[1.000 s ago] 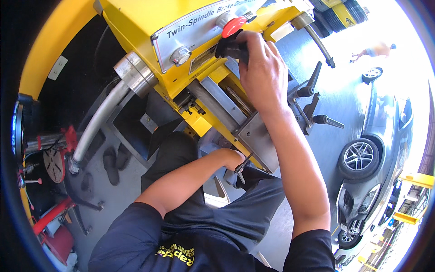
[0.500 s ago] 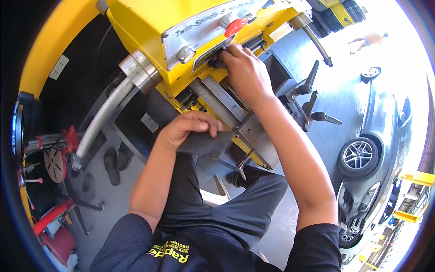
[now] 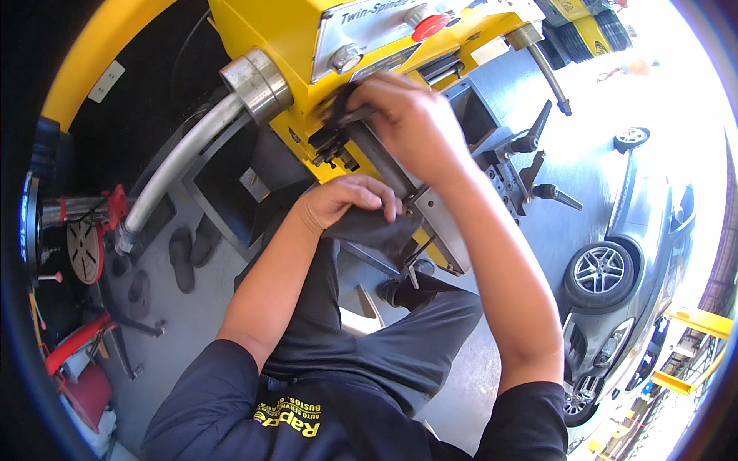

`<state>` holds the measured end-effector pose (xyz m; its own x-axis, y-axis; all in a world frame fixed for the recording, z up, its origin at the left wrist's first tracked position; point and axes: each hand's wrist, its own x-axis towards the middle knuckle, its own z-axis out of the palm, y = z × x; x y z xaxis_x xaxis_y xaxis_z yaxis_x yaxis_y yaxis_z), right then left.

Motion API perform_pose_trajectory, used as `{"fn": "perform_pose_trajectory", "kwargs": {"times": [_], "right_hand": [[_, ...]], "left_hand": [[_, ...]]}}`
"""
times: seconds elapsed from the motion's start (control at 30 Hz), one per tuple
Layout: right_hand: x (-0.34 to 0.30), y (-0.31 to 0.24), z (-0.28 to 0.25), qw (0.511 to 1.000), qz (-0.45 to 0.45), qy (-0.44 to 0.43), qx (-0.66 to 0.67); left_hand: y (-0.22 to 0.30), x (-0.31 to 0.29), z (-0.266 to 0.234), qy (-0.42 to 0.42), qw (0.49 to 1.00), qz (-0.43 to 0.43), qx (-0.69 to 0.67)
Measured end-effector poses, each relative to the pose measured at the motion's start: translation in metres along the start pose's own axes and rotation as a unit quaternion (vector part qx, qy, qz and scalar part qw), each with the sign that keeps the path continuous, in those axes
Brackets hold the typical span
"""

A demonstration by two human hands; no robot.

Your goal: The person sits in front of a yellow twin-spindle brake drum lathe and repeatedly rubs brake pads against the machine's metal surfaces using a cloth. The person flips the pads and wipes different sides, then places them on the machine.

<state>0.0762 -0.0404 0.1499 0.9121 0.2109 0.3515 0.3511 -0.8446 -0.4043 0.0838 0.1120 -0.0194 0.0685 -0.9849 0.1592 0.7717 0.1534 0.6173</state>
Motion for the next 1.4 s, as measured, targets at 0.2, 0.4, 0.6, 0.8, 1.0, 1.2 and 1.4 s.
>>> {"fn": "perform_pose_trajectory", "kwargs": {"times": [0.2,0.4,0.6,0.8,1.0,1.2,1.4], "right_hand": [[-0.006,0.038,-0.015,0.99,0.081,0.037,-0.112],[-0.012,0.008,0.037,0.989,0.014,-0.014,-0.148],[-0.003,-0.045,0.044,0.989,0.002,-0.103,0.106],[-0.006,-0.031,-0.011,0.999,0.044,-0.011,-0.006],[-0.017,-0.033,0.03,0.977,-0.016,-0.034,-0.212],[-0.03,-0.053,0.092,0.93,0.016,-0.078,-0.358],[-0.025,-0.056,0.083,0.965,0.059,-0.131,-0.221]], "left_hand": [[-0.003,0.002,0.005,0.025,0.999,0.021,-0.003],[-0.042,0.02,0.005,-0.173,0.96,-0.172,0.137],[-0.051,0.032,0.001,-0.203,0.958,-0.16,0.123],[-0.051,0.032,-0.002,-0.177,0.959,-0.167,0.149],[-0.057,0.034,-0.006,-0.161,0.962,-0.172,0.142],[-0.07,0.031,-0.02,-0.135,0.981,-0.119,0.076],[-0.072,0.033,-0.025,-0.099,0.987,-0.109,0.066]]}}
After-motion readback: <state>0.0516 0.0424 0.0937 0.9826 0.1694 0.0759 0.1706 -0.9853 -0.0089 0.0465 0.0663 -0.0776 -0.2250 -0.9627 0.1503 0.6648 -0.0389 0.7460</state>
